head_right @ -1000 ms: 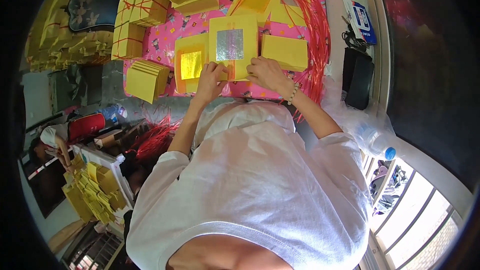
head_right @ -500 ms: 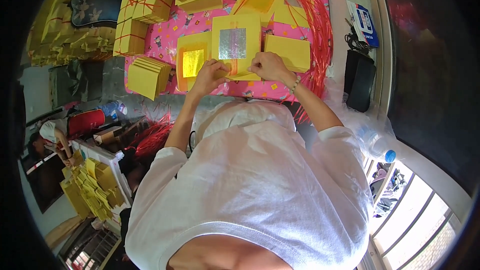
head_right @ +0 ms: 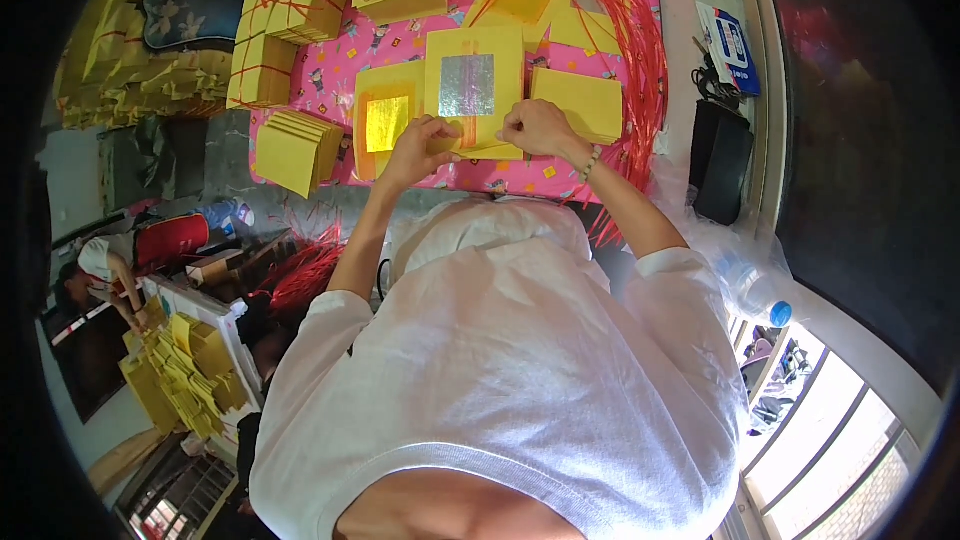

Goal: Bundling and tying stacks of yellow joss paper with red plastic ribbons.

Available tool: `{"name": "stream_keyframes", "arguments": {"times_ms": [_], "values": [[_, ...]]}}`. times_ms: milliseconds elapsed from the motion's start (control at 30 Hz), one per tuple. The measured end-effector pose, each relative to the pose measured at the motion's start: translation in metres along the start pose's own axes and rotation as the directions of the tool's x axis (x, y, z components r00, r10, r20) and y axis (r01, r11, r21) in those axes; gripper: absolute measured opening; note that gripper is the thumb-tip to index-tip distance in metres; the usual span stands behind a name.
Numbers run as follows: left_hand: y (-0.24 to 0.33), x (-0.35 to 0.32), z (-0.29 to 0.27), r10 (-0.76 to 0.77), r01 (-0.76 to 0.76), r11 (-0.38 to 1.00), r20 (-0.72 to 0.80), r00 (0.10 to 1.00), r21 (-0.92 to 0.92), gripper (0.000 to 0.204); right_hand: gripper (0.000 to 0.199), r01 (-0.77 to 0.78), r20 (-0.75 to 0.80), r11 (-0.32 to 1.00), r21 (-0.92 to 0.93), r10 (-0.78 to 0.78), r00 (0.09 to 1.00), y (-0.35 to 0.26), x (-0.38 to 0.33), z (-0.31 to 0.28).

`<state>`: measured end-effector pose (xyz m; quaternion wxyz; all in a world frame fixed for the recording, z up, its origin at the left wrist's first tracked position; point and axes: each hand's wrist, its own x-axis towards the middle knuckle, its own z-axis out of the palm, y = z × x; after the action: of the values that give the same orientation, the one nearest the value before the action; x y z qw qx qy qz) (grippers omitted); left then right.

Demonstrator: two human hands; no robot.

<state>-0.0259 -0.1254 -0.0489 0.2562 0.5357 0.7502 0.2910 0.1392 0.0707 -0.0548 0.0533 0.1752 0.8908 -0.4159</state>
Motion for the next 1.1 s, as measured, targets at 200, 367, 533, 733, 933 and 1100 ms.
{"name": "stream_keyframes", "arguments": {"times_ms": [200,367,533,733,933,1100], "values": [[-0.002,0.000,0.001,-0.019,0.019,0.998,0.000,1.000,-0.052,0.038,0.021,0.001,0.007,1.000,0.001,-0.001,1.000,-0.003,0.002,-0.002],[-0.001,0.002,-0.002,-0.036,0.038,0.998,0.039,0.999,-0.052,0.038,0.022,-0.015,0.008,1.000,0.003,0.015,1.000,-0.002,0.001,-0.002],[0.000,0.003,0.003,0.043,-0.042,0.999,-0.032,0.999,0.029,0.040,0.021,-0.036,-0.024,0.999,-0.002,0.036,0.999,-0.014,-0.005,-0.006],[0.031,0.018,-0.002,0.138,-0.124,0.968,-0.050,0.989,0.220,0.030,0.024,0.051,-0.200,0.999,-0.011,-0.052,0.978,-0.040,-0.013,-0.025],[0.039,0.027,-0.026,0.122,-0.086,0.981,-0.202,0.972,0.176,0.029,0.052,0.178,-0.492,0.961,0.212,-0.053,0.869,-0.052,-0.012,-0.039],[0.036,0.030,-0.041,-0.025,-0.026,0.959,-0.175,0.984,-0.282,0.033,0.082,0.149,-0.385,0.822,0.550,0.091,0.918,-0.024,0.007,-0.024]]}}
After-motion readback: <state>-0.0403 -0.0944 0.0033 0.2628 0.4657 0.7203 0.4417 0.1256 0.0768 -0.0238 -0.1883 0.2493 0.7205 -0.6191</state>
